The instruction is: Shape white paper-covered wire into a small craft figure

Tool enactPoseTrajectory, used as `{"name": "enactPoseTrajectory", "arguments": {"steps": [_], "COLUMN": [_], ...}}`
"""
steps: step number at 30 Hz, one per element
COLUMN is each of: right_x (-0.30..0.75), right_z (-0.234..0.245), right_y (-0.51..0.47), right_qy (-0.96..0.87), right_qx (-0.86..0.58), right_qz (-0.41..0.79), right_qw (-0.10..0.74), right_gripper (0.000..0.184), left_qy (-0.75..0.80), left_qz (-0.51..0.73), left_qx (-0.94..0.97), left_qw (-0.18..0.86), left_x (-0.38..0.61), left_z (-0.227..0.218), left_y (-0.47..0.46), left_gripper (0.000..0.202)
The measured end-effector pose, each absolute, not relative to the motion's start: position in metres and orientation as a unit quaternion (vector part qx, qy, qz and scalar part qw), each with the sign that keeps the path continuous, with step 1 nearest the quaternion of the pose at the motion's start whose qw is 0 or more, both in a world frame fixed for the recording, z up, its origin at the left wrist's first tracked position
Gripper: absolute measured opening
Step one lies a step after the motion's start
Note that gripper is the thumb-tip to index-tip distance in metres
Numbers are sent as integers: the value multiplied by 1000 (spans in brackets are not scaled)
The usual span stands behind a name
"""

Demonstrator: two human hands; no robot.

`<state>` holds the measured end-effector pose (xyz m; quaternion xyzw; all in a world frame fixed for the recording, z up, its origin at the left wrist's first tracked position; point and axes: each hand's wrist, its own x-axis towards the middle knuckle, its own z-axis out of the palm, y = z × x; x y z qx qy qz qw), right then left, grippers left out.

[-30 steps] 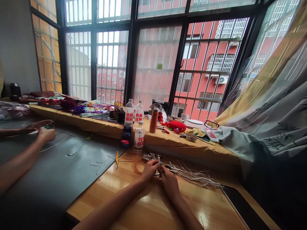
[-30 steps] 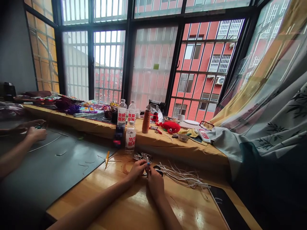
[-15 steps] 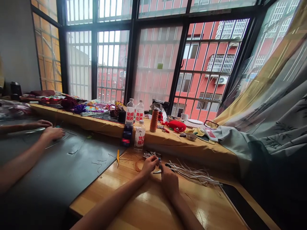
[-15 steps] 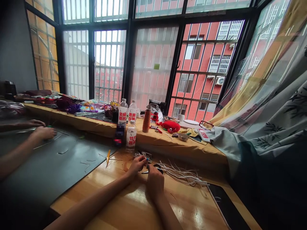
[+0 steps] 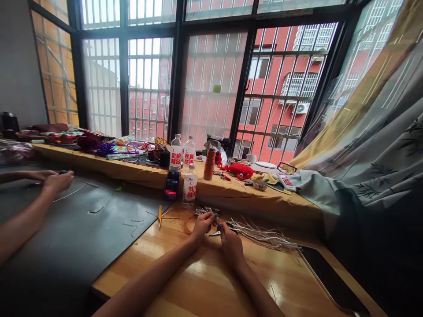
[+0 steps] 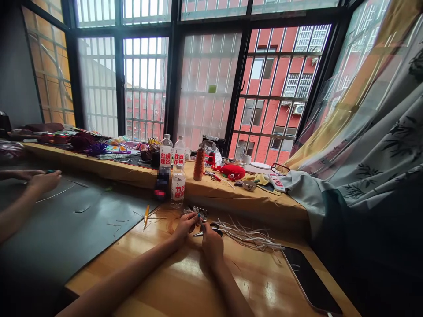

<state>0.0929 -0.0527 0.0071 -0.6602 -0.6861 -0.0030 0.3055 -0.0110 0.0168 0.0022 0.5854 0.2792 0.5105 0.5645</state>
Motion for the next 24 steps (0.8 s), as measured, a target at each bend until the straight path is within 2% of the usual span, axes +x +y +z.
{"name": "enactPoseTrajectory", "arguments": {"steps": [5,8,18,22,24], "right_x": [99,101,112,117,119], "right_z": [3,-1,-2,-2,-4], "right_y": [-47,-41,-30,-30,-28], "right_qy": [-670,-639,-618,-607,-579], "right_qx": [-581,-549,-462,-455,-461], "right_qz": [106,187,409,463,477], "right_qw": [449,505,487,459,474], "right_gripper": [31,34,40,37,40], "left_qy": [318,306,306,305,302], "left_qz": [542,545,543,530,509], "left_qx": [560,560,603,608,618], "left_qw": [539,544,497,507,517], "left_x": [-13,-13,-20,-22,-19], "left_z": [0,-1,5,7,4], "left_y": [20,20,21,21,20], "left_gripper": [40,39,35,38,40]}}
